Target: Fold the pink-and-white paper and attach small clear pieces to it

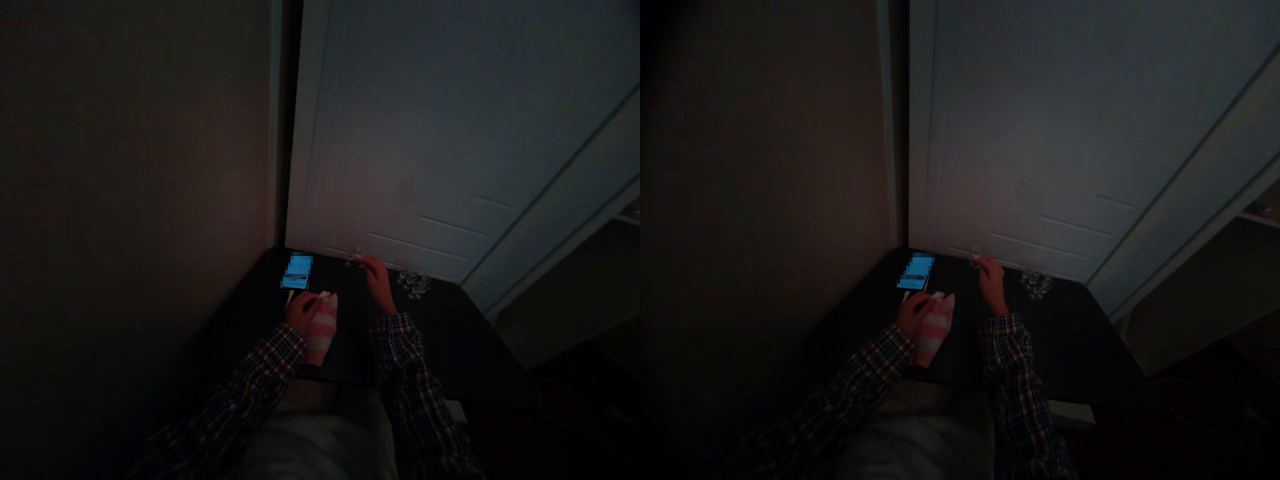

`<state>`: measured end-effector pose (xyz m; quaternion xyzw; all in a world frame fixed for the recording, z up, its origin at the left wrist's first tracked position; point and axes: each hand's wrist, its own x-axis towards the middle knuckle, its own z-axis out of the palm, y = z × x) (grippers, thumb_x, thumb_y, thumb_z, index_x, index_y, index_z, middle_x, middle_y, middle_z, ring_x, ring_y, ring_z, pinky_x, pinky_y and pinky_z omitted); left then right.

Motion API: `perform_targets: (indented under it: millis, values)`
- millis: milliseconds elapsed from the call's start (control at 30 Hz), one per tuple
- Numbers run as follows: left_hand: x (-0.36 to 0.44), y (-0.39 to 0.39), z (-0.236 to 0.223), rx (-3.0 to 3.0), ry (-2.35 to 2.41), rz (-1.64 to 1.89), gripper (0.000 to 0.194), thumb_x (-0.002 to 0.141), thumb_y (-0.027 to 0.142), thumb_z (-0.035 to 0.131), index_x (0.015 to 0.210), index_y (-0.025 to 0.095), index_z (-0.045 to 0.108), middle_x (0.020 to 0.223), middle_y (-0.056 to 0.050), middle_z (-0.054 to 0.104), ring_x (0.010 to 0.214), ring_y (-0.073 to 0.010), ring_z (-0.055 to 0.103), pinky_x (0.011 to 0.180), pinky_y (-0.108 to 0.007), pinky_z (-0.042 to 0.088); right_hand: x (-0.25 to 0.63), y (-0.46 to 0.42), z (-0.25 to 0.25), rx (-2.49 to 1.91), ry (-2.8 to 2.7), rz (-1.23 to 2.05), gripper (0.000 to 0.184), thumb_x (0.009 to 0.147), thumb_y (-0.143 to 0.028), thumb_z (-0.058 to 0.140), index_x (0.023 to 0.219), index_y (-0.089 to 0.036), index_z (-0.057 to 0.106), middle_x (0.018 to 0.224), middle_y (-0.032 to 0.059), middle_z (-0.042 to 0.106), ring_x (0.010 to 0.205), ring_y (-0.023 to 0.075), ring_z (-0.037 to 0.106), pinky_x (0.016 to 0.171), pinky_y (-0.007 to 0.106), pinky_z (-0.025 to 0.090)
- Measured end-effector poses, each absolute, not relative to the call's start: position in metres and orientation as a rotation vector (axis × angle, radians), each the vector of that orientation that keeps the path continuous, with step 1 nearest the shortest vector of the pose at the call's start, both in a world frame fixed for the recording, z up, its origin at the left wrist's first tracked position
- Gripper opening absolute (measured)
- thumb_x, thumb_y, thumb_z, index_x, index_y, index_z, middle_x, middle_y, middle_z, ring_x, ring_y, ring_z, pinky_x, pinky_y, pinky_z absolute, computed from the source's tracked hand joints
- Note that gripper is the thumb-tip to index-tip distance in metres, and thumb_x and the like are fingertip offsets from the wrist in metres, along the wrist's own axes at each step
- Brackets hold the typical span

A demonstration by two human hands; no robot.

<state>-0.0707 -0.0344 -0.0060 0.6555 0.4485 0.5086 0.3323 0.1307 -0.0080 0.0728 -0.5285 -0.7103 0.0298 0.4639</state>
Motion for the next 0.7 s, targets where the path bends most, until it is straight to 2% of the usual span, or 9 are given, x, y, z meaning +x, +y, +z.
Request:
perform_targets:
  millis: [167,433,533,633,700]
  values:
    - [-0.072,-0.03,-0.012,1.755,1.173,1.324,0.026,0.076,0.039,0.046,0.081,0.019,0.063,0.082,-0.003,0.063,0.077,-0.0156,0.058,0.071,-0.03,0.045,0.111,-0.033,0.077,-1.045,-1.65,0.312,0.027,0.084,-0.025,0.038,0.098,-0.023,0.061,0.107,0.002,0.059,0.105,0.0162,0.049,0.093,0.033,0.033]
    - [-0.07,-0.03,-0.013,1.728,1.166,1.328,0.028,0.075,0.041,0.047,0.08,0.019,0.063,0.082,-0.004,0.063,0.076,-0.0153,0.057,0.069,-0.029,0.046,0.098,-0.041,0.042,-0.765,-1.148,0.838,0.036,0.085,-0.038,0.032,0.088,-0.018,0.062,0.098,0.0066,0.063,0.098,0.0181,0.055,0.088,0.035,0.039]
    - [-0.07,-0.03,-0.012,1.7,1.157,1.336,0.028,0.074,0.041,0.048,0.081,0.019,0.063,0.083,-0.004,0.064,0.077,-0.0155,0.058,0.07,-0.029,0.046,0.101,-0.043,0.026,-0.804,-1.041,0.971,0.036,0.083,-0.043,0.035,0.072,-0.018,0.06,0.085,0.0069,0.065,0.093,0.0189,0.057,0.083,0.035,0.042]
    - [-0.069,-0.031,-0.011,1.64,1.145,1.344,0.029,0.074,0.041,0.048,0.082,0.017,0.063,0.086,-0.006,0.064,0.08,-0.0169,0.058,0.073,-0.03,0.046,0.102,-0.048,0.013,-0.844,-1.02,1.053,0.038,0.079,-0.046,0.041,0.052,-0.02,0.046,0.068,0.0045,0.061,0.08,0.018,0.058,0.076,0.032,0.043]
    - [-0.068,-0.033,-0.01,1.586,1.129,1.338,0.03,0.074,0.041,0.048,0.084,0.017,0.063,0.087,-0.007,0.064,0.082,-0.0179,0.058,0.073,-0.031,0.046,0.101,-0.052,0.008,-0.864,-1.027,1.069,0.04,0.077,-0.046,0.045,0.047,-0.02,0.038,0.061,0.0025,0.056,0.068,0.0159,0.056,0.069,0.03,0.043]
